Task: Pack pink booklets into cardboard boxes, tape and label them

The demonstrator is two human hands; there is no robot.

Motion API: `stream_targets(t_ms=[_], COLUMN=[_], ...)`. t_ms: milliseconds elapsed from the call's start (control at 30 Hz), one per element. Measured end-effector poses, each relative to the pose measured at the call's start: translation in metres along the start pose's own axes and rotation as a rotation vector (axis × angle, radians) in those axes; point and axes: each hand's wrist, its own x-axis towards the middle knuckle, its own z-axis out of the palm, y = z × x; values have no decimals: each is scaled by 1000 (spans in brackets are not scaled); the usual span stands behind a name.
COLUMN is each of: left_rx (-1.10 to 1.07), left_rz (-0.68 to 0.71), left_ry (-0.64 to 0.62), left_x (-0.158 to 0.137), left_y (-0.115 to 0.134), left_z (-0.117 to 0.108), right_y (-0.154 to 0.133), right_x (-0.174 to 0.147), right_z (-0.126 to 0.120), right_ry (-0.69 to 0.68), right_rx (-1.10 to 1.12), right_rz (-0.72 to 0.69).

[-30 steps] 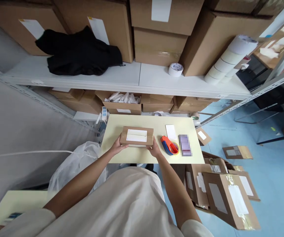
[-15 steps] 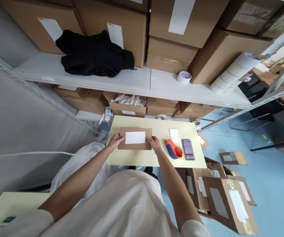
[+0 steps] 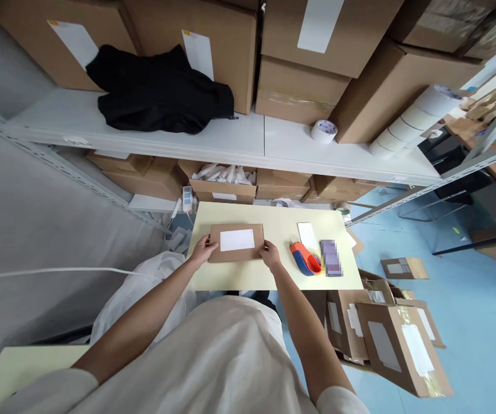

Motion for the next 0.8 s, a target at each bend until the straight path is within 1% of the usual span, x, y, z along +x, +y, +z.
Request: stream_targets(t_ms=[167, 300, 367, 433, 567, 633, 700, 767, 800], left_rx=[49, 95, 125, 187, 353, 430, 509, 567, 586], left_rz=[15, 5, 2, 73, 359, 429, 462, 489, 501], left_ry=[-9, -8, 18, 67, 124, 121, 117, 106, 103], left_x=[2, 3, 3, 1, -11, -18, -24, -27, -28], left_y=[5, 5, 5, 6, 12, 16, 20, 24, 27], left_z=[1, 3, 5, 7, 12, 14, 15, 16, 17], right_y=[0, 3, 5, 7, 10, 13, 16, 19, 21], right_x=[4, 7, 8, 8, 2, -3, -9, -13, -14], right_z=[2, 1, 0, -1, 2, 7, 13, 16, 16], right_ry=[61, 45, 31, 32, 71, 127, 182, 199, 187], right_rx=[-125, -180, -196, -216, -263, -318, -398, -441, -432], right_rz=[69, 115, 117, 109, 94, 18, -114, -221, -245])
